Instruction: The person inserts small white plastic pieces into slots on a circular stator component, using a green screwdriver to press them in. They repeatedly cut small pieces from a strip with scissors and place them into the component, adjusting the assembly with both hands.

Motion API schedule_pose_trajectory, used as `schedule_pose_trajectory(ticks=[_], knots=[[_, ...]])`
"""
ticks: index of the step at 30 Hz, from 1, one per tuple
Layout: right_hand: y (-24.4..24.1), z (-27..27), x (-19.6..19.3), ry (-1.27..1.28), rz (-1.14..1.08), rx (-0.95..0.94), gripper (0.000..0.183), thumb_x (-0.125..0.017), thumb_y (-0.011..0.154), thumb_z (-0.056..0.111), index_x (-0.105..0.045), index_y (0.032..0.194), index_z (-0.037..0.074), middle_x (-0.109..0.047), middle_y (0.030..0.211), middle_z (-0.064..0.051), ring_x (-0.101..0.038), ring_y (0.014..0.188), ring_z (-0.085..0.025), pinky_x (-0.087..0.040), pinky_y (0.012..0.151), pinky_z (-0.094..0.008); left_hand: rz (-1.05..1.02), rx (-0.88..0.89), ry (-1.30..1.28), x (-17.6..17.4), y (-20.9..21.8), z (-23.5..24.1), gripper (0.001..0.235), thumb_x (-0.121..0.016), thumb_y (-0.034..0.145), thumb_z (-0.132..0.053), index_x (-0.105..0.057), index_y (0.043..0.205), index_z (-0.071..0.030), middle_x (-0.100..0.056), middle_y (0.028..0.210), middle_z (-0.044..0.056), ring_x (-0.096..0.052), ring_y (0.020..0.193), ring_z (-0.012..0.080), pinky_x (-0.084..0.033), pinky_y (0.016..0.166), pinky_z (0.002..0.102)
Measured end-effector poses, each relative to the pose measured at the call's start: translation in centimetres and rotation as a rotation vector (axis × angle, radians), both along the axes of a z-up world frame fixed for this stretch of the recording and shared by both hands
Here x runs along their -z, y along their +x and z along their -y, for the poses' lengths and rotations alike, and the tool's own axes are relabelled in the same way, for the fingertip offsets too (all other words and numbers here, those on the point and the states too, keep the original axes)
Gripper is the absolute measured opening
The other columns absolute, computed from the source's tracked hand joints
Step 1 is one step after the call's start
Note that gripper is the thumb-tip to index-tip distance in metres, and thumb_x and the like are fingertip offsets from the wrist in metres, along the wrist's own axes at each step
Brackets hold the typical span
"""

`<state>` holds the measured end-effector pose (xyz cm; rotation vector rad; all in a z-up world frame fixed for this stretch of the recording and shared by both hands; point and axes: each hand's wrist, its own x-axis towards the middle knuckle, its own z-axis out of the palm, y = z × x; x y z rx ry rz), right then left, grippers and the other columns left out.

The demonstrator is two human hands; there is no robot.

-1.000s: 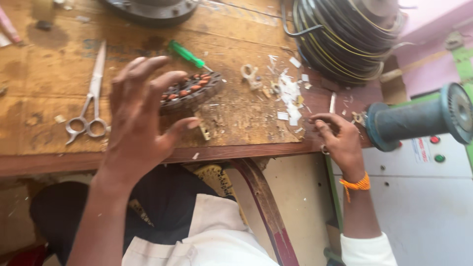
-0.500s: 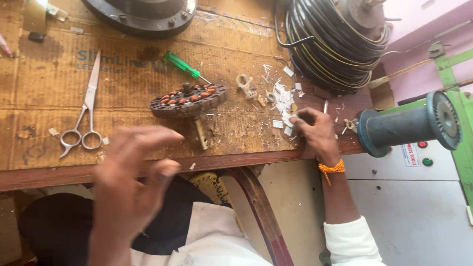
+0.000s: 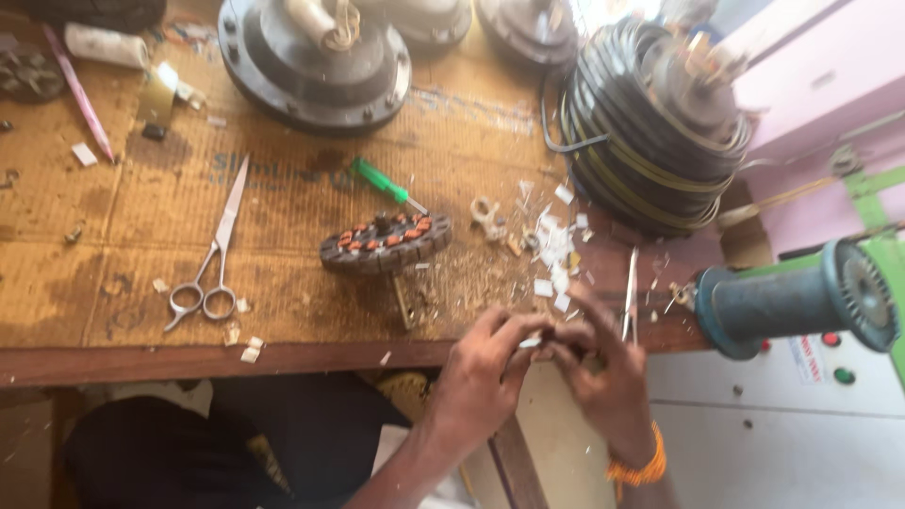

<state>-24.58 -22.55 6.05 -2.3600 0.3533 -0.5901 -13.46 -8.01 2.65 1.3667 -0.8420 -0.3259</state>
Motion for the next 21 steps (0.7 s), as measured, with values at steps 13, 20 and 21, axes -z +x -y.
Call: schedule_pose_trajectory(ticks=[13, 20, 21], knots=[[-7.8, 11.2, 5.8, -0.304, -0.210, 0.733, 0.028, -0.074, 0.092, 0.033, -0.073, 0.101, 0.006, -0.076, 0.096, -0.009, -0.076, 0.082, -0.022, -0.058, 0.071, -0.036, -0.419, 0.046, -0.090, 2.9, 0.4, 0.9, 0.024, -0.075, 0.084, 0.001, -0.075, 0.106, -0.008, -0.081, 0.099, 0.005, -0.081, 0.094, 0.0165, -0.065, 0.079, 0.030], [-10.8, 13.4, 11.1, -0.435, -0.280, 0.743, 0.043, -0.080, 0.083, 0.036, -0.072, 0.117, 0.011, -0.075, 0.107, -0.014, -0.071, 0.103, -0.031, -0.057, 0.083, -0.045, -0.656, 0.317, -0.325, 3.8, -0.5, 0.7, 0.011, -0.066, 0.094, 0.006, -0.073, 0.102, 0.005, -0.078, 0.091, 0.013, -0.070, 0.075, 0.0137, -0.058, 0.067, 0.029], [-10.4, 13.7, 10.3, -0.394, -0.276, 0.740, 0.044, -0.079, 0.084, 0.033, -0.069, 0.121, 0.012, -0.074, 0.111, -0.015, -0.072, 0.102, -0.028, -0.059, 0.085, -0.044, -0.673, 0.325, -0.364, 3.0, -0.2, 0.4, 0.008, -0.065, 0.097, 0.007, -0.069, 0.103, 0.004, -0.078, 0.094, 0.012, -0.068, 0.076, 0.0111, -0.057, 0.068, 0.028]])
